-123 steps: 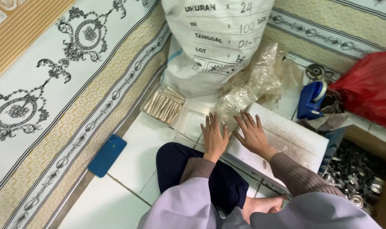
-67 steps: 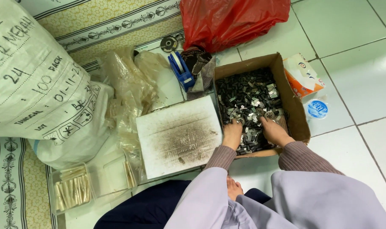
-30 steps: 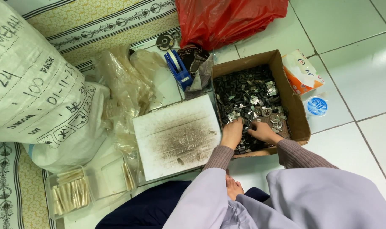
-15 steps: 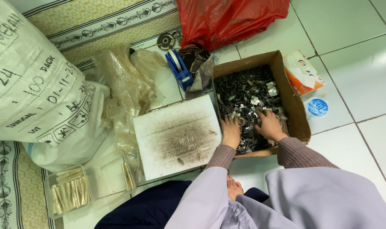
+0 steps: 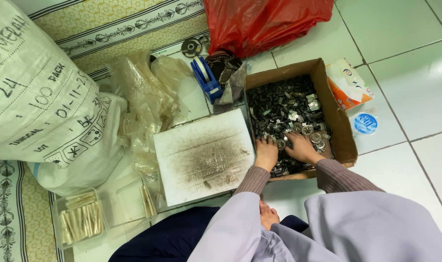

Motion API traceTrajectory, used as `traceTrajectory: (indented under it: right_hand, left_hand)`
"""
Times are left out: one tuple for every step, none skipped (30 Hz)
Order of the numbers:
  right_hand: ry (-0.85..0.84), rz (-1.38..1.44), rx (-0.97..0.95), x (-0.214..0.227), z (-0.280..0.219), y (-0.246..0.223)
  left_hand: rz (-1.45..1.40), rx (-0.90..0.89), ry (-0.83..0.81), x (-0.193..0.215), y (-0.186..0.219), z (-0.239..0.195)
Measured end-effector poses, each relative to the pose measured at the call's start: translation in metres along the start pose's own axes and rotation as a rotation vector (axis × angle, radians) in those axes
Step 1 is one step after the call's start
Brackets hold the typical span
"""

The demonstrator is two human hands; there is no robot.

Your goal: The person sorts various metal and plastic hardware components by hand from a cardboard box, placing selected items onto a white board for inspection.

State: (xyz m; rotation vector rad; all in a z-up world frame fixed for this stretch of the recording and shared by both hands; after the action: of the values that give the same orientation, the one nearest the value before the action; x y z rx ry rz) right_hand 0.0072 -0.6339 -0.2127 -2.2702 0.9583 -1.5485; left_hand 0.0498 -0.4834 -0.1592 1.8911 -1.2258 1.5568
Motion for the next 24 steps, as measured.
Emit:
traceTrajectory:
  right_hand:
    - [-0.001, 0.000, 0.000, 0.006, -0.007, -0.019]
    - [-0.024, 0.130, 0.001, 0.011, -0.013, -0.039]
    - [-0.047, 0.259, 0.003, 0.016, -0.018, -0.060]
    - [-0.048, 0.260, 0.004, 0.019, -0.024, -0.071]
    - [-0.051, 0.303, 0.019, 0.023, -0.030, -0.083]
    - [-0.052, 0.346, 0.036, 0.027, -0.036, -0.096]
    - [-0.053, 0.346, 0.037, 0.029, -0.037, -0.095]
    - [-0.064, 0.293, 0.044, 0.030, -0.038, -0.095]
    - [-0.075, 0.241, 0.050, 0.031, -0.039, -0.094]
    - [-0.076, 0.241, 0.051, 0.029, -0.039, -0.086]
    - [-0.110, 0.084, 0.075, 0.024, -0.039, -0.079]
    - [-0.144, -0.073, 0.102, 0.019, -0.039, -0.072]
    - [-0.145, -0.073, 0.103, 0.015, -0.037, -0.067]
    - [-0.090, -0.134, 0.083, 0.013, -0.036, -0.059]
    - [-0.035, -0.195, 0.063, 0.012, -0.035, -0.051]
    - [-0.036, -0.196, 0.063, 0.005, -0.025, -0.037]
    - [0.074, -0.315, 0.040, 0.004, -0.015, -0.021]
    - [0.183, -0.435, 0.018, 0.002, -0.005, -0.007]
    - [0.181, -0.436, 0.019, 0.011, -0.003, -0.014]
    - [0.160, -0.362, 0.013, 0.019, -0.001, -0.020]
    - [0.138, -0.287, 0.006, 0.027, 0.002, -0.026]
    - [0.137, -0.287, 0.007, 0.032, 0.000, -0.039]
    - [0.064, -0.222, 0.067, 0.034, -0.002, -0.054]
    - [-0.008, -0.156, 0.129, 0.036, -0.003, -0.070]
  left_hand:
    - [-0.001, 0.000, -0.001, -0.026, 0.010, 0.013]
    - [-0.018, -0.032, 0.038, -0.050, 0.021, 0.027]
    - [-0.036, -0.063, 0.076, -0.073, 0.032, 0.041]
    - [-0.036, -0.062, 0.075, -0.081, 0.034, 0.044]
    - [-0.054, -0.071, 0.075, -0.089, 0.037, 0.047]
    - [-0.072, -0.079, 0.075, -0.097, 0.039, 0.051]
    - [-0.071, -0.077, 0.075, -0.094, 0.037, 0.049]
    - [-0.122, -0.077, 0.084, -0.090, 0.036, 0.046]
    - [-0.172, -0.078, 0.094, -0.086, 0.035, 0.044]
    - [-0.172, -0.077, 0.093, -0.082, 0.033, 0.041]
    - [-0.211, -0.080, 0.119, -0.076, 0.031, 0.038]
    - [-0.249, -0.082, 0.145, -0.070, 0.029, 0.035]
    - [-0.249, -0.080, 0.144, -0.067, 0.027, 0.033]
    - [-0.257, -0.073, 0.163, -0.062, 0.026, 0.030]
    - [-0.264, -0.066, 0.183, -0.058, 0.024, 0.028]
    - [-0.265, -0.065, 0.182, -0.057, 0.024, 0.028]
    - [-0.266, 0.002, 0.271, -0.052, 0.020, 0.027]
    - [-0.266, 0.072, 0.359, -0.048, 0.016, 0.025]
    - [-0.267, 0.075, 0.358, -0.036, 0.012, 0.018]
    - [-0.172, 0.131, 0.301, -0.026, 0.007, 0.012]
    - [-0.078, 0.186, 0.244, -0.016, 0.001, 0.006]
    - [-0.078, 0.187, 0.242, -0.009, -0.001, 0.003]
    - [-0.047, 0.146, 0.091, -0.009, 0.000, 0.002]
    - [-0.016, 0.107, -0.060, -0.009, 0.000, 0.000]
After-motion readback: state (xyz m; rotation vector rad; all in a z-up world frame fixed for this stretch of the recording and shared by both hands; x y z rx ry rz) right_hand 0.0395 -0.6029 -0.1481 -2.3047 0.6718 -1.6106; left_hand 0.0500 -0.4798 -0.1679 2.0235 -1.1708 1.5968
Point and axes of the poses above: each hand's wrist, its own z-axis towards the middle knuckle, its own x-axis out of the back of the hand, y = z × x, the point moved 5 cm from there along z, towards the middle knuckle, and after that the axes turned 15 degrees about z, right-handed, at the moved point
